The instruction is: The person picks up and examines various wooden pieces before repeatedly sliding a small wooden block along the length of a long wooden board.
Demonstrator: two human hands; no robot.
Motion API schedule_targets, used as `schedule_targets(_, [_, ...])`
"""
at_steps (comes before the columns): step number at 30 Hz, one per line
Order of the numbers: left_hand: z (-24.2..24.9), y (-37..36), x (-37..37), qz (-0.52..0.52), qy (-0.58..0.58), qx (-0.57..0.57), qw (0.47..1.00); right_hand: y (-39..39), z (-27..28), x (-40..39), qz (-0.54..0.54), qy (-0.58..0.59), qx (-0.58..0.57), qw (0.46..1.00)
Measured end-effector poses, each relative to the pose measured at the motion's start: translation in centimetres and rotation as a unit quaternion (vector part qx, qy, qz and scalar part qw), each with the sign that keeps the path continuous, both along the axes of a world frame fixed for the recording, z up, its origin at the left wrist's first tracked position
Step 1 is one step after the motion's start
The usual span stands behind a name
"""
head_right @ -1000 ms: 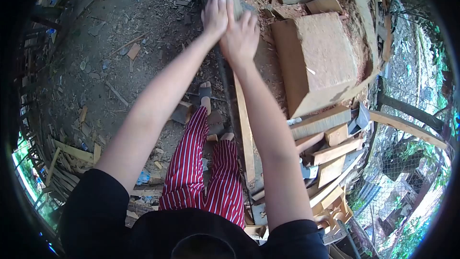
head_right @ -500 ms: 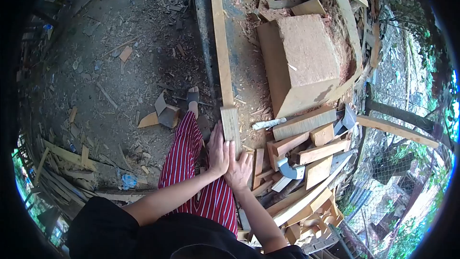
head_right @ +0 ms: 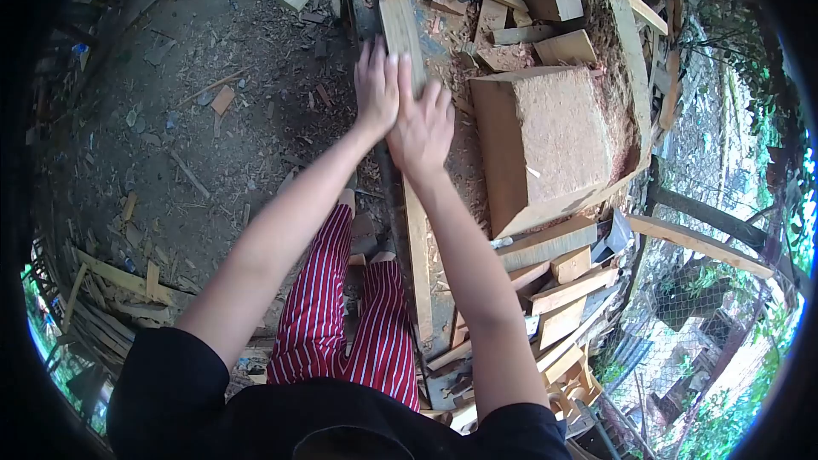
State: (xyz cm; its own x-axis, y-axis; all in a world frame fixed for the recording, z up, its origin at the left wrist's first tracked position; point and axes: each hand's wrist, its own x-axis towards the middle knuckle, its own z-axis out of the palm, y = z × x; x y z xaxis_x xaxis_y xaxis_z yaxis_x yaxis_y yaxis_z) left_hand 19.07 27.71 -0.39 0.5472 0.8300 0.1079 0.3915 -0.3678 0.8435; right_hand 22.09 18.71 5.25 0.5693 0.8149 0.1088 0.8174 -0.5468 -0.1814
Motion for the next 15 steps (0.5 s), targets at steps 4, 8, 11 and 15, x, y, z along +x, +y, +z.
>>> schedule_targets(4, [-0.6,8.5,4.9,-0.01,0.048,-0.015,0.999,7.5,-1.8,3.9,-0.025,-0.1,0.073,0.992])
schedule_targets(8, [1.1,12.3,7.3,-0.005,0.097,-0.046,0.994,11.0,-1.4,5.8,-0.043,-0.03,0.051,0.997])
schedule_targets(11, [0.4,9.7,5.9,0.025,0.059,-0.009,0.998,9.3,-1.1,4.9,-0.039,-0.021,0.03,0.999])
schedule_targets(15, [-1.4,0.3,-1.1,-0.011,0.037,0.038,0.999,0.0,0.1,-1.8,-0.046,0.046,-0.035,0.997])
